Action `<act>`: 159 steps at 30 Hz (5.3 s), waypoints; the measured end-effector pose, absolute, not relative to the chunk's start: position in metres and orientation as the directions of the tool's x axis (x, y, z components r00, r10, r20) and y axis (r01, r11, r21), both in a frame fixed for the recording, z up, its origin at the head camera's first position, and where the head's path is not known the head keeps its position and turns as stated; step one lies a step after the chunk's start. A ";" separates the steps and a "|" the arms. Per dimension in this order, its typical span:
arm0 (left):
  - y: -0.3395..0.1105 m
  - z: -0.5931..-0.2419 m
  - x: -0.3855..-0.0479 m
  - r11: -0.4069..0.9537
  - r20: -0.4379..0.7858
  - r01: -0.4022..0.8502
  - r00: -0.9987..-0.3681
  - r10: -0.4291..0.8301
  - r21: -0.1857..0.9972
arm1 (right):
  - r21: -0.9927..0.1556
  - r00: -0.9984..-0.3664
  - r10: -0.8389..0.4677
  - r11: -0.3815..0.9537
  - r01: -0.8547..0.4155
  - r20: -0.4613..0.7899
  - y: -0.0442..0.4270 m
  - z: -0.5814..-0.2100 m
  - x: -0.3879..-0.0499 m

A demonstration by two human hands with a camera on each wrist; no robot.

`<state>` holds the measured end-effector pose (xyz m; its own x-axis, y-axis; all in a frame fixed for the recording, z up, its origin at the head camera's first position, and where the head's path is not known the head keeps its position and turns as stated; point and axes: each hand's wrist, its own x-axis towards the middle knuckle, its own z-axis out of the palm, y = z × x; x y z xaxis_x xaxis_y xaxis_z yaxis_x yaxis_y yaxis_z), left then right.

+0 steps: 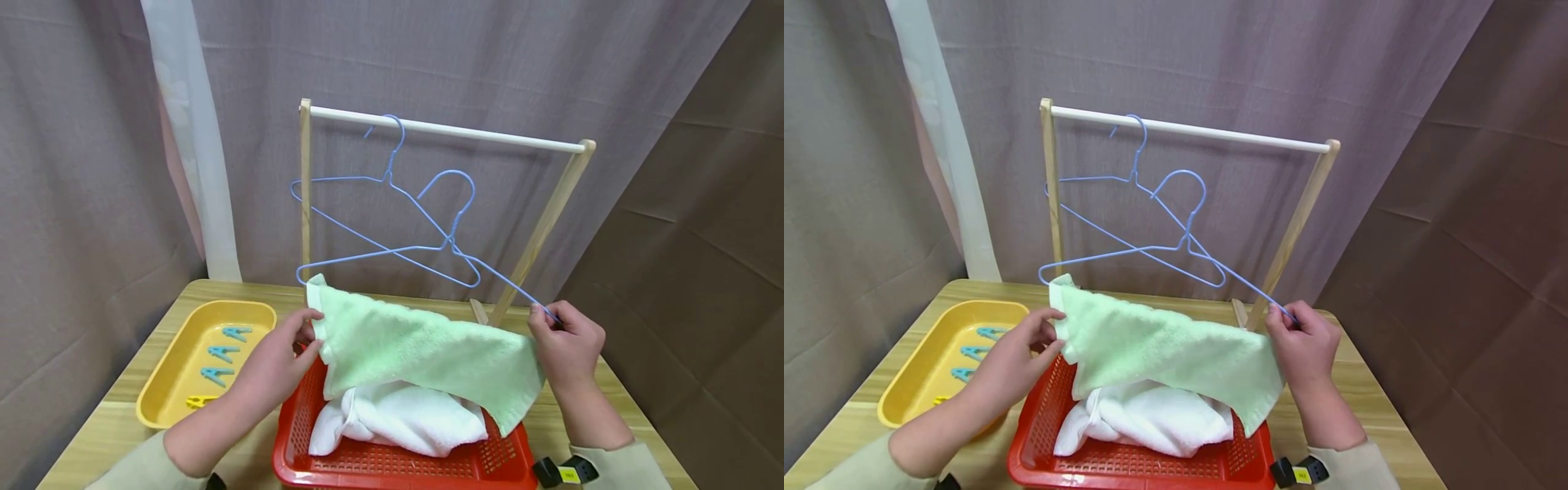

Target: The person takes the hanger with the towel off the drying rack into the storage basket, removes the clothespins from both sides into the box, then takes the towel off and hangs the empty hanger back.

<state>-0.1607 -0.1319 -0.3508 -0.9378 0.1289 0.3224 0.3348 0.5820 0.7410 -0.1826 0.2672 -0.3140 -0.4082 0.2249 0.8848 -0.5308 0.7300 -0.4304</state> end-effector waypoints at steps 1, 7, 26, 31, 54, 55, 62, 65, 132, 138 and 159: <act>-0.132 -0.351 -0.160 0.580 0.320 0.335 -0.938 0.133 0.742 | -0.429 -0.406 0.225 0.730 -0.532 0.886 0.267 -0.314 -0.183; -0.131 -0.352 -0.157 0.584 0.309 0.338 -0.939 0.153 0.738 | -0.412 -0.388 0.216 0.733 -0.541 0.896 0.263 -0.311 -0.182; -0.130 -0.356 -0.152 0.593 0.294 0.353 -0.935 0.197 0.723 | -0.392 -0.390 0.194 0.750 -0.532 0.900 0.264 -0.310 -0.184; -0.129 -0.357 -0.151 0.606 0.279 0.343 -0.939 0.201 0.718 | -0.389 -0.388 0.191 0.751 -0.534 0.902 0.264 -0.311 -0.185; -0.131 -0.366 -0.145 0.611 0.276 0.375 -0.927 0.255 0.697 | -0.392 -0.386 0.202 0.761 -0.517 0.900 0.264 -0.312 -0.189; -0.131 -0.366 -0.145 0.614 0.271 0.373 -0.928 0.256 0.696 | -0.387 -0.383 0.197 0.762 -0.519 0.902 0.265 -0.312 -0.190; -0.130 -0.369 -0.144 0.635 0.239 0.349 -0.937 0.255 0.689 | -0.369 -0.380 0.175 0.764 -0.530 0.908 0.266 -0.311 -0.188; -0.131 -0.370 -0.143 0.640 0.239 0.353 -0.935 0.260 0.682 | -0.370 -0.381 0.176 0.762 -0.531 0.908 0.265 -0.310 -0.187; -0.161 -0.350 -0.142 0.703 0.274 0.312 -0.946 0.171 0.640 | -0.375 -0.376 0.176 0.734 -0.566 0.910 0.263 -0.309 -0.186; -0.162 -0.338 -0.152 0.694 0.308 0.326 -0.939 0.156 0.642 | -0.379 -0.374 0.181 0.732 -0.567 0.909 0.263 -0.309 -0.186; -0.131 -0.309 -0.183 0.657 0.373 0.368 -0.917 0.140 0.658 | -0.361 -0.367 0.163 0.736 -0.573 0.916 0.264 -0.308 -0.184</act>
<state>-0.1832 -0.1314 -0.3091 -0.9172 0.1402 0.3729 0.3678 0.6574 0.6576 -0.1837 0.2638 -0.3082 -0.3674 0.1631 0.9156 -0.5727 0.7361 -0.3609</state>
